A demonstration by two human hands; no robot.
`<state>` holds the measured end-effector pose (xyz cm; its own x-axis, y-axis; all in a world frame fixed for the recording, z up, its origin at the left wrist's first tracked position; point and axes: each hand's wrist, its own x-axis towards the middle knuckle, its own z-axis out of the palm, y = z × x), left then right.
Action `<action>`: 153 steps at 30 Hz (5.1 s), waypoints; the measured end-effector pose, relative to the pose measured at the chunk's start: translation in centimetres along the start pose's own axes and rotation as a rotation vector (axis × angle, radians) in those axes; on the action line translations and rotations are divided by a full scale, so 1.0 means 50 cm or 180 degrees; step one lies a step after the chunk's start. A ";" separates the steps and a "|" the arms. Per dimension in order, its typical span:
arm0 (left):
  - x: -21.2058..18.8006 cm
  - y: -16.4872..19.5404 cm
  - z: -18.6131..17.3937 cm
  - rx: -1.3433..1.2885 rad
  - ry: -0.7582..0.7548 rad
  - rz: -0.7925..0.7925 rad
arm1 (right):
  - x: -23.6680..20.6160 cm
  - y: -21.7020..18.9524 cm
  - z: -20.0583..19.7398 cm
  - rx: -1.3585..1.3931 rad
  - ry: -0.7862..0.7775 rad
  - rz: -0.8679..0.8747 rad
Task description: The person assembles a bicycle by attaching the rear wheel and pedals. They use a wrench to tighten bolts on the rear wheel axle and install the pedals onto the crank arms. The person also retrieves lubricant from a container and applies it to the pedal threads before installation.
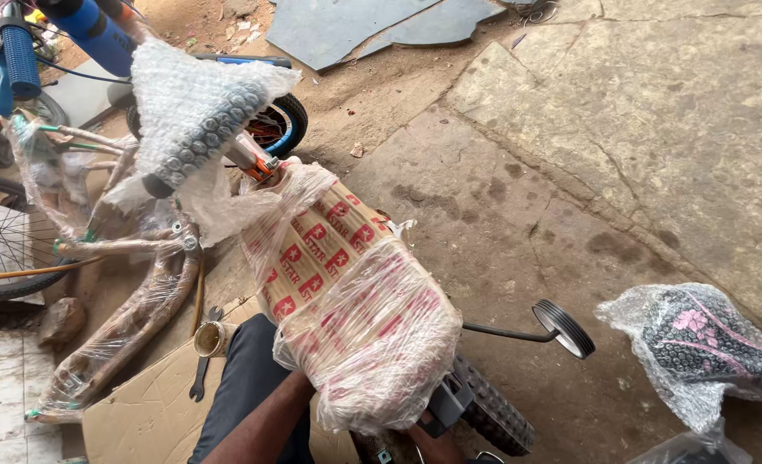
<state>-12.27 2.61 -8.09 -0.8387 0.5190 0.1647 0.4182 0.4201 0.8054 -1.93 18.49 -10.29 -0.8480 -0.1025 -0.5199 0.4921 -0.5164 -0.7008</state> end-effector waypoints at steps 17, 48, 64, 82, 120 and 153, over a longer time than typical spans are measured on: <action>0.024 0.003 0.008 0.0069 -0.0145 0.0053 | -0.032 0.037 -0.034 -0.0026 -0.0048 -0.0003; 0.082 -0.039 0.098 -0.0513 -0.0231 0.0732 | -0.043 0.062 -0.071 -0.3411 0.1786 -0.0581; 0.078 0.095 0.082 -0.2493 -0.0388 0.0234 | -0.076 0.032 -0.062 -0.4138 0.2037 -0.1728; 0.127 0.109 0.066 -0.1986 -0.1841 -0.0118 | -0.156 0.008 -0.011 -0.6322 0.2454 -0.0698; 0.023 -0.200 0.185 -0.0733 -0.1989 0.2318 | -0.178 0.146 -0.194 -0.4954 0.2977 0.0577; 0.058 0.136 0.010 -0.1590 -0.0433 0.1134 | -0.323 -0.036 -0.052 -0.5867 0.1386 0.0688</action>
<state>-11.70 7.35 -2.42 -0.6124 0.6669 0.4245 0.4228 -0.1775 0.8887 11.39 23.28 -1.93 -0.7954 0.3100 -0.5207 0.3848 0.9222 -0.0387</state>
